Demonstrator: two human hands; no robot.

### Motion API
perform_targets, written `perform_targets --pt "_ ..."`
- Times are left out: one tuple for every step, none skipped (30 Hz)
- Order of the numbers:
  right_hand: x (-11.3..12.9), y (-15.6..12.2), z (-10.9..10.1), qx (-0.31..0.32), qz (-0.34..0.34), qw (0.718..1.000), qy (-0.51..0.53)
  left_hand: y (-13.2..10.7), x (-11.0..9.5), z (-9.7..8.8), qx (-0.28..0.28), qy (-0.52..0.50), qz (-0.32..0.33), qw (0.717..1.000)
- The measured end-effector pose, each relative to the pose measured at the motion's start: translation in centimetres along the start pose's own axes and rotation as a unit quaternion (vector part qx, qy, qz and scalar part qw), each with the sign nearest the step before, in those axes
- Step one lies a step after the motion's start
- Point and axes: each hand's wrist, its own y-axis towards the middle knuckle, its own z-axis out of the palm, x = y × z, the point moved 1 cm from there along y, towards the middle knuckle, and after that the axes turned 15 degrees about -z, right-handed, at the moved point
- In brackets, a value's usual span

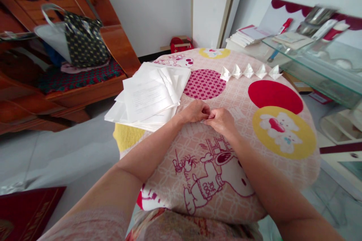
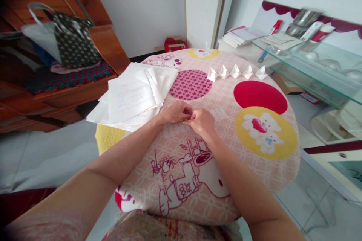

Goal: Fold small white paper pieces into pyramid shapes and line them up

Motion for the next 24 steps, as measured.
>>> perform_targets --pt "0.12 -0.01 0.03 0.002 0.004 1.0 -0.006 0.02 -0.02 -0.01 -0.002 0.004 0.001 1.0" --pt "0.21 -0.02 0.05 0.003 0.007 1.0 -0.01 0.03 -0.03 -0.03 -0.005 0.008 0.002 1.0" --pt "0.28 -0.05 0.06 0.002 0.007 1.0 -0.014 0.03 -0.04 -0.04 -0.006 0.011 0.004 1.0" --pt "0.31 -0.08 0.07 -0.001 0.005 1.0 -0.015 0.03 -0.06 -0.05 -0.006 0.013 0.006 1.0" --pt "0.3 -0.13 0.08 -0.003 0.001 1.0 -0.015 0.02 -0.07 -0.06 -0.004 0.014 0.007 1.0" --pt "0.26 -0.18 0.09 -0.004 -0.003 1.0 -0.011 0.02 -0.08 -0.07 -0.003 0.014 0.006 1.0" --pt "0.18 -0.23 0.09 -0.004 -0.007 1.0 -0.007 0.03 -0.1 -0.08 -0.002 0.015 0.005 1.0" --pt "0.09 -0.29 0.09 -0.004 -0.011 1.0 -0.003 0.04 -0.12 -0.08 -0.003 0.016 0.004 1.0" --pt "0.0 -0.34 0.08 -0.003 -0.013 1.0 0.002 0.06 -0.15 -0.07 -0.003 0.019 0.003 1.0" --pt "-0.09 -0.37 0.07 -0.003 -0.015 1.0 0.005 0.08 -0.19 -0.06 -0.005 0.022 0.001 1.0" --pt "-0.16 -0.4 0.05 -0.004 -0.017 1.0 0.007 0.1 -0.23 -0.05 -0.006 0.026 0.0 1.0" --pt "-0.21 -0.41 0.02 -0.006 -0.018 1.0 0.008 0.11 -0.28 -0.04 -0.007 0.029 -0.001 1.0" --pt "-0.23 -0.4 0.0 -0.009 -0.018 1.0 0.008 0.12 -0.32 -0.02 -0.007 0.031 -0.003 0.999" --pt "-0.23 -0.39 -0.01 -0.011 -0.017 1.0 0.008 0.13 -0.36 -0.01 -0.006 0.031 -0.005 0.999" --pt "-0.21 -0.37 -0.01 -0.013 -0.017 1.0 0.006 0.12 -0.4 0.0 -0.005 0.03 -0.006 1.0" --pt "-0.16 -0.35 0.0 -0.015 -0.017 1.0 0.004 0.11 -0.43 0.0 -0.005 0.028 -0.007 1.0" --pt "-0.09 -0.35 0.03 -0.016 -0.016 1.0 0.0 0.1 -0.45 0.01 -0.005 0.024 -0.006 1.0" --pt "-0.01 -0.35 0.07 -0.016 -0.014 1.0 -0.005 0.1 -0.46 0.01 -0.004 0.02 -0.005 1.0" --pt "0.08 -0.36 0.13 -0.016 -0.011 1.0 -0.013 0.1 -0.46 0.01 -0.004 0.017 -0.004 1.0" --pt "0.18 -0.39 0.19 -0.014 -0.009 1.0 -0.021 0.11 -0.46 0.0 -0.004 0.013 -0.001 1.0" --pt "0.27 -0.43 0.26 -0.012 -0.008 0.999 -0.029 0.12 -0.44 0.0 -0.004 0.01 0.003 1.0" --pt "0.36 -0.47 0.34 -0.01 -0.008 0.999 -0.036 0.15 -0.43 -0.01 -0.004 0.009 0.007 1.0" --pt "0.43 -0.52 0.41 -0.01 -0.011 0.999 -0.042 0.18 -0.42 -0.02 -0.005 0.009 0.01 1.0" --pt "0.48 -0.56 0.48 -0.011 -0.015 0.999 -0.047 0.22 -0.42 -0.04 -0.007 0.01 0.013 1.0"
